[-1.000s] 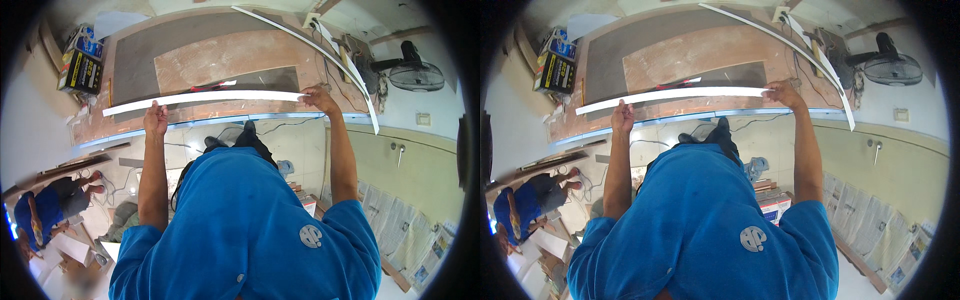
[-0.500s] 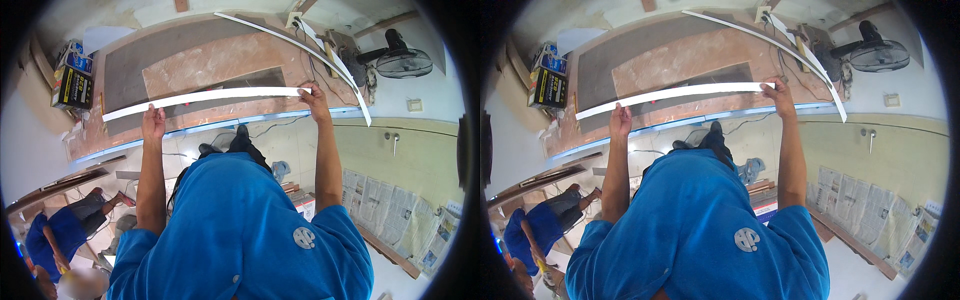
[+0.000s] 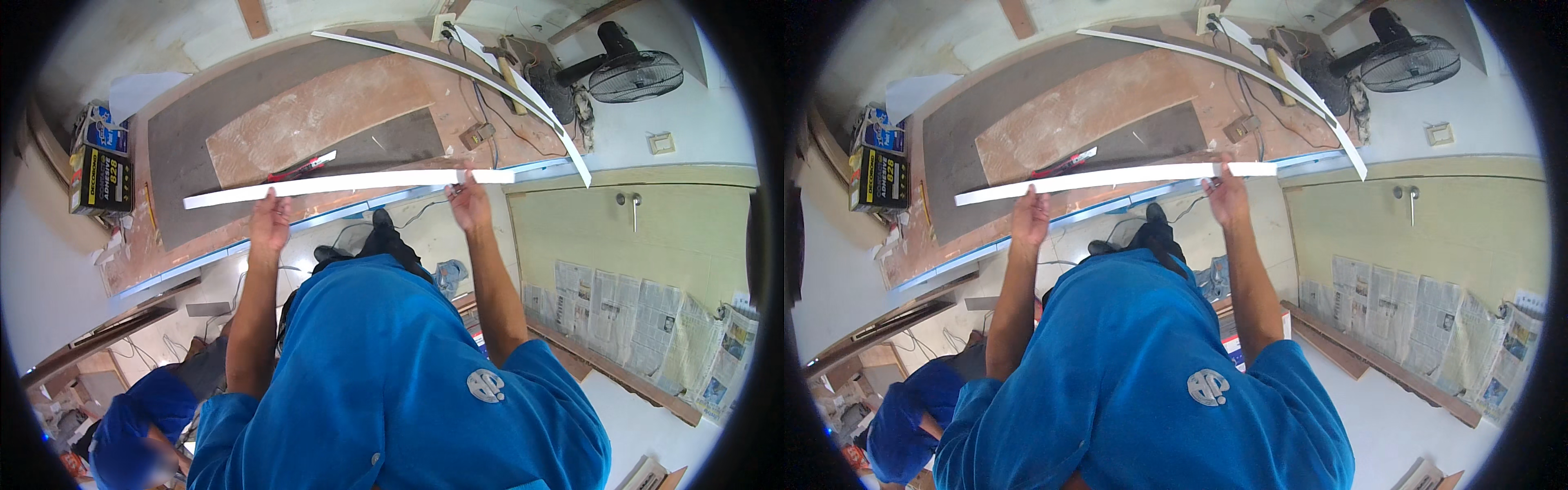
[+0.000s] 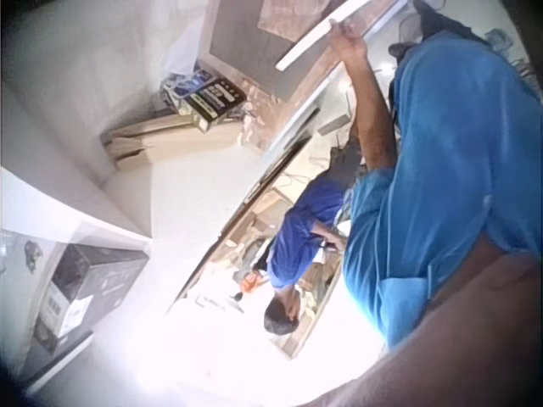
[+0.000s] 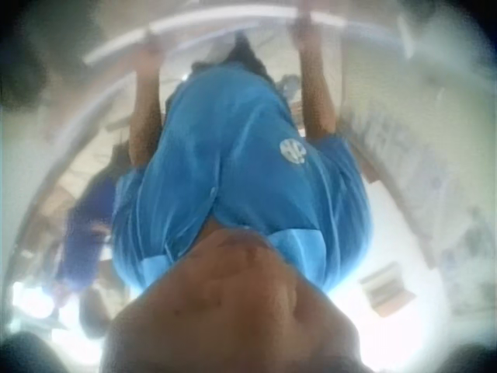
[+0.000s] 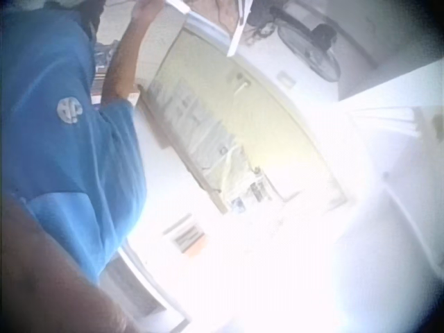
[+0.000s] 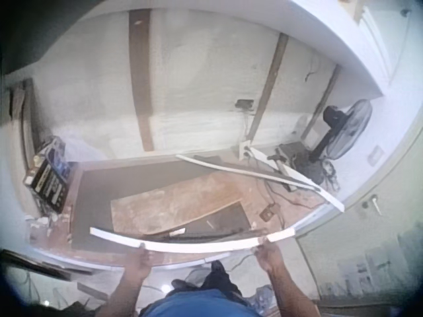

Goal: The person cuts a protective film from a board, then aligns and presses a white LED strip along the board's edge. The person smooths the strip repeatedly to ensure adhesion. Another worker is visible in the background using a power tool.

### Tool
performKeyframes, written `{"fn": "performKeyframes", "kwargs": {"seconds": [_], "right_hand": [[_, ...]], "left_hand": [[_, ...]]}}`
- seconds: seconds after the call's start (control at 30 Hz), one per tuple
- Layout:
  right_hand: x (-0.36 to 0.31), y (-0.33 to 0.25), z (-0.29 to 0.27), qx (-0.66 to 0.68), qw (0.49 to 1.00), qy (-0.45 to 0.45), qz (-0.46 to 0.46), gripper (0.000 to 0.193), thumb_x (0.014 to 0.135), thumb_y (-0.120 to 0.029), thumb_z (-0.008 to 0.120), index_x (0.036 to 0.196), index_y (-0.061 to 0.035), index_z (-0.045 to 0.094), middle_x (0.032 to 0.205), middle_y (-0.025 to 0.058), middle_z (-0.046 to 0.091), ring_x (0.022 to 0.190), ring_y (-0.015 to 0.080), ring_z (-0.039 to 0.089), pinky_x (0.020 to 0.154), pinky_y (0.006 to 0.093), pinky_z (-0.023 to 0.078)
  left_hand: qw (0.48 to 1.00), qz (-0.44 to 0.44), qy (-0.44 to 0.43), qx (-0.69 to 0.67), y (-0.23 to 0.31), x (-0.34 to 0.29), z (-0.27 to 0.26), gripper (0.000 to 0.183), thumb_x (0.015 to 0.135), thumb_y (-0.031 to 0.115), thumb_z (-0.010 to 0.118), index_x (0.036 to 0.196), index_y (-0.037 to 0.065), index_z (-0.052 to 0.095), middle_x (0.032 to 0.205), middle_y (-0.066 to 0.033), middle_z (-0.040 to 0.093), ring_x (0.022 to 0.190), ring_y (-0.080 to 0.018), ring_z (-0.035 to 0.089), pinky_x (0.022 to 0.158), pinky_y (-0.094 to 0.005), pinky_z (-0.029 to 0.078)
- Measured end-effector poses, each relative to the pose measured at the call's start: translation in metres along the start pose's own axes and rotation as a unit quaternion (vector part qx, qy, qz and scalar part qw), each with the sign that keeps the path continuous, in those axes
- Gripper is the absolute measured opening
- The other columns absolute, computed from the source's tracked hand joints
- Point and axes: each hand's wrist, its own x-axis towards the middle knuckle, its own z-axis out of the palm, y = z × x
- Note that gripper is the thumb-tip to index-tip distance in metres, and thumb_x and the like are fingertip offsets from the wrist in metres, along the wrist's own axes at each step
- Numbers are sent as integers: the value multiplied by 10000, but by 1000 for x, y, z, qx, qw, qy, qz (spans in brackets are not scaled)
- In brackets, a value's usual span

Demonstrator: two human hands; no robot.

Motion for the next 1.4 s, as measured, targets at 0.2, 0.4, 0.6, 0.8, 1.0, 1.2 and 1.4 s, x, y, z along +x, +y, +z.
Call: {"fn": "performKeyframes", "kwargs": {"seconds": [0.2, 0.4, 0.6, 0.8, 1.0, 1.2, 1.4], "right_hand": [[-37, 44, 38, -24, 1000, 4, 15, 305, 1083, -249, 652, 1357, -118, 622, 1270, 63, 720, 1038, 191, 707, 917, 413, 622], [-6, -16, -20, -30, 996, 69, -52, 260, 1078, -266, 672, 1251, -73, 653, 1116, 73, 735, 977, 169, 701, 840, 399, 629], [28, -185, -72, -51, 981, 92, -161, 223, 1054, -253, 709, 1182, -71, 685, 1024, 54, 752, 850, 125, 702, 702, 308, 628], [49, -254, -116, -14, 972, 106, -211, 239, 1057, -221, 701, 1240, -70, 664, 1124, 95, 759, 898, 131, 720, 695, 304, 632], [63, -279, -114, -18, 976, 93, -195, 334, 1058, -201, 696, 1314, -8, 604, 1231, 166, 725, 987, 180, 721, 746, 328, 669], [67, -291, -117, -27, 980, 71, -185, 337, 1061, -176, 684, 1333, 4, 596, 1244, 175, 716, 1003, 203, 724, 766, 348, 679], [57, -270, -77, -40, 982, -18, -183, 347, 1056, -185, 696, 1336, 0, 608, 1160, 123, 712, 979, 186, 719, 796, 377, 686]], "left_hand": [[994, -98, -24, 37, -69, -12, 63, 93, 1043, 158, 713, 1059, 74, 675, 925, -93, 766, 788, -230, 777, 635, -305, 633], [875, -207, -241, 366, -88, -31, 133, 236, 1036, 252, 722, 1154, 49, 695, 1032, -92, 757, 872, -208, 749, 714, -359, 613], [664, -212, -485, 528, -81, -48, 259, 292, 1007, 306, 743, 1120, 38, 735, 1005, -62, 746, 899, -170, 718, 740, -316, 583], [480, -45, -510, 713, -159, 25, 320, 293, 981, 233, 691, 1165, 7, 719, 1032, -158, 752, 997, -291, 724, 843, -413, 556], [494, 268, -251, 788, -301, 79, 339, 708, 921, 326, 768, 1512, 25, 521, 1532, -229, 521, 1383, -426, 532, 1142, -508, 447], [404, 162, -203, 877, -363, 85, 392, 855, 923, 371, 783, 1619, 66, 390, 1653, -184, 374, 1495, -419, 395, 1176, -585, 361], [343, 178, -192, 902, -371, 134, 358, 636, 925, 283, 723, 1493, 50, 556, 1530, -235, 518, 1409, -426, 493, 1139, -583, 391]]}}
